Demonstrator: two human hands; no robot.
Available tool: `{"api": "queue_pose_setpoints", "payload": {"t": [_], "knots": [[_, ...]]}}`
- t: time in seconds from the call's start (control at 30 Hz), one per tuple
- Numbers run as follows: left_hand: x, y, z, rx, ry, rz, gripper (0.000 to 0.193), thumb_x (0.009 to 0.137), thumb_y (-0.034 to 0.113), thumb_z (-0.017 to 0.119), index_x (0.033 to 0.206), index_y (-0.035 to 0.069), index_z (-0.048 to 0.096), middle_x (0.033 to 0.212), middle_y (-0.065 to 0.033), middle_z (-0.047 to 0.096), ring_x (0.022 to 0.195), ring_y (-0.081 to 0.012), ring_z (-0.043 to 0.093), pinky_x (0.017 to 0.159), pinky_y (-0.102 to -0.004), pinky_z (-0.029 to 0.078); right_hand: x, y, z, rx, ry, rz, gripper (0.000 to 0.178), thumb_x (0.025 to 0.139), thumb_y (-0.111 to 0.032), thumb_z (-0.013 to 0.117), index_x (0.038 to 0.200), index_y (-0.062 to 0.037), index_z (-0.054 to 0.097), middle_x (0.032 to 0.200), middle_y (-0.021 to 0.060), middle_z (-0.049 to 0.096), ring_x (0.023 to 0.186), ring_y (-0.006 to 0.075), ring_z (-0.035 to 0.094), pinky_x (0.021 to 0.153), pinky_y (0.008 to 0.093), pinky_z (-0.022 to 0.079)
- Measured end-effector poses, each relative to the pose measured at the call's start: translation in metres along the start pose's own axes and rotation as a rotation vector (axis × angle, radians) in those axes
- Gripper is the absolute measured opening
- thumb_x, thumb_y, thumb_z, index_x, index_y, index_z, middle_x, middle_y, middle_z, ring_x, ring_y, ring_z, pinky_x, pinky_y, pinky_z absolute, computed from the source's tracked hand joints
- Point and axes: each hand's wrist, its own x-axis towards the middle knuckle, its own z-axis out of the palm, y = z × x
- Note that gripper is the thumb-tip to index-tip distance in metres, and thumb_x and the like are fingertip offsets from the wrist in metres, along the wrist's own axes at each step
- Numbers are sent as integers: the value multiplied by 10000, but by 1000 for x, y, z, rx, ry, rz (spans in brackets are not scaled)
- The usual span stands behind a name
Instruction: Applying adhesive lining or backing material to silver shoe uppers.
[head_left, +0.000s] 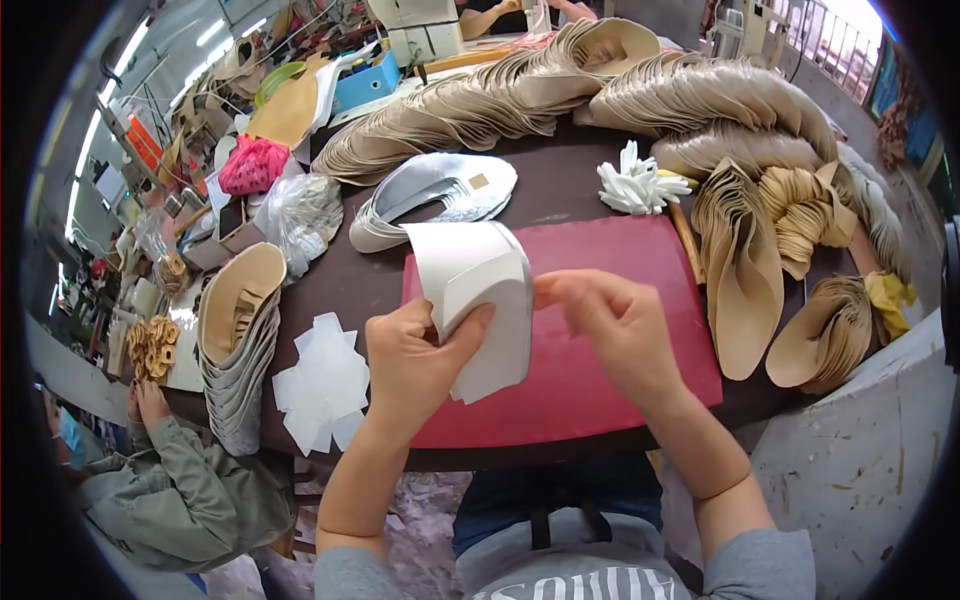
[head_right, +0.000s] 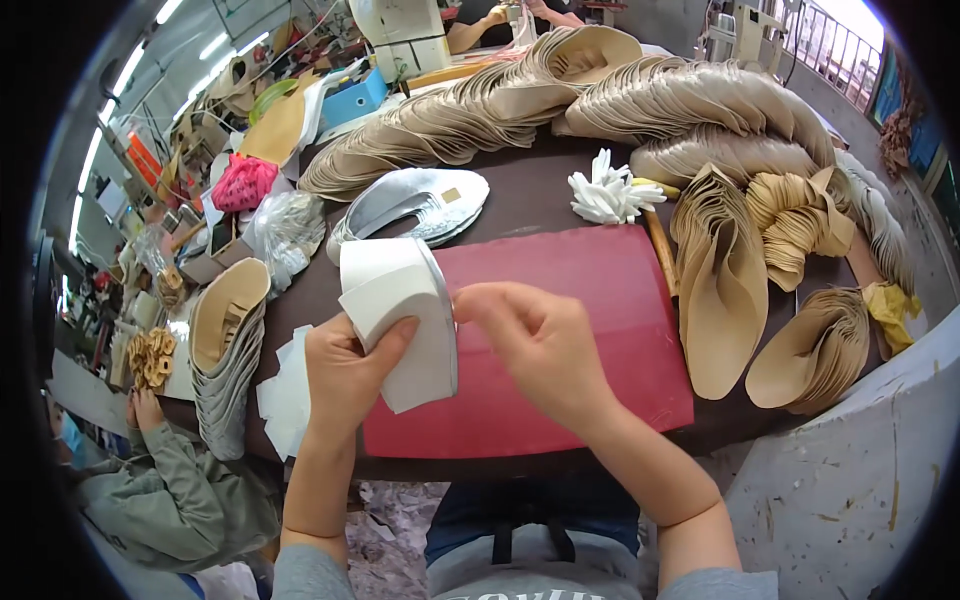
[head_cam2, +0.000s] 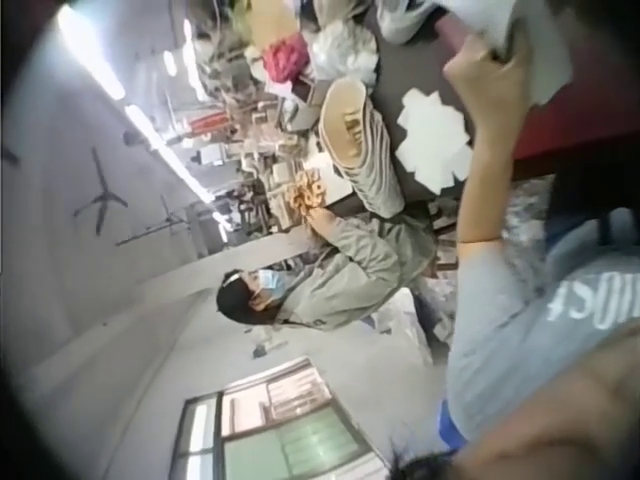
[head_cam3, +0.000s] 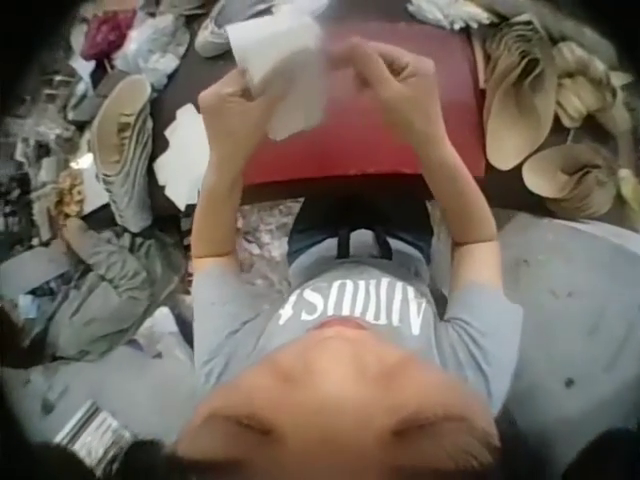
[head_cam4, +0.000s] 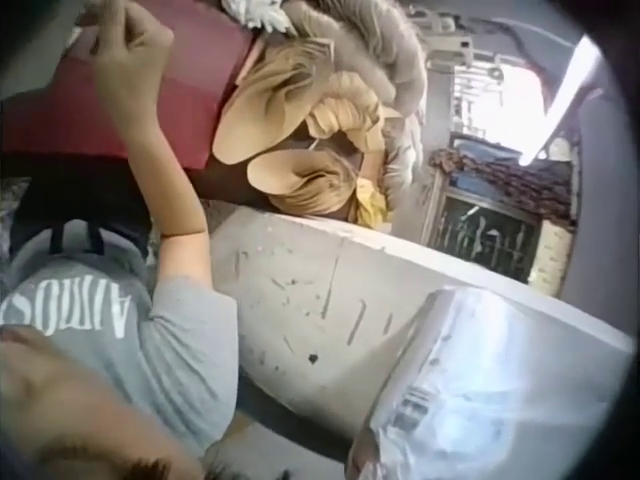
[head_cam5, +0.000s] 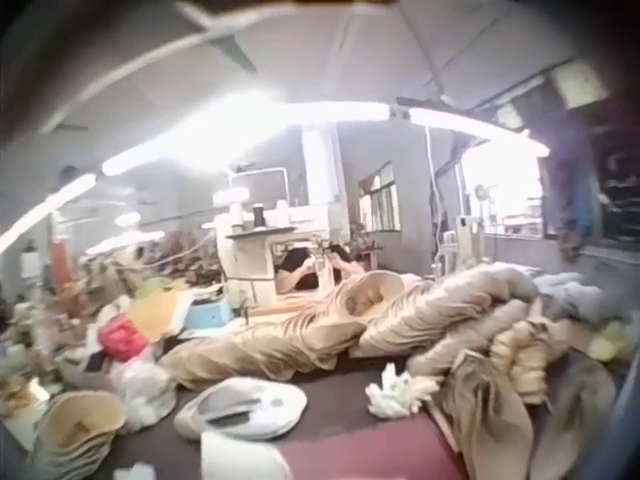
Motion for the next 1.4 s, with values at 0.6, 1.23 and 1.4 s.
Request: {"api": "queue_pose_setpoints", "payload": {"t": [0.6, 1.23, 1.4], "knots": [[8, 49, 13, -892, -138, -376, 428, 952, 252, 451, 1215, -84, 484, 1117, -197, 631, 886, -234, 656, 769, -302, 535, 15, -16, -15, -345, 338, -736, 174, 775, -98, 730, 921, -13, 689, 1072, 112, 635, 826, 140, 571, 715, 223, 468], [0, 33, 38, -335, 176, 87, 432, 954, 219, 345, 1190, -90, 533, 1168, -220, 609, 999, -238, 621, 832, -279, 493, 7, 3, -21, 254, -57, -42, 154, 811, -83, 714, 925, 13, 673, 812, 43, 631, 649, 72, 550, 592, 179, 461], [-7, 32, 40, -427, 196, 8, 445, 944, 218, 324, 1173, -91, 546, 1195, -228, 597, 1033, -241, 609, 841, -272, 481, 10, -1, -22, 409, -166, 244, 154, 830, -82, 689, 923, 40, 669, 768, 27, 607, 639, 71, 530, 596, 176, 453]]}}
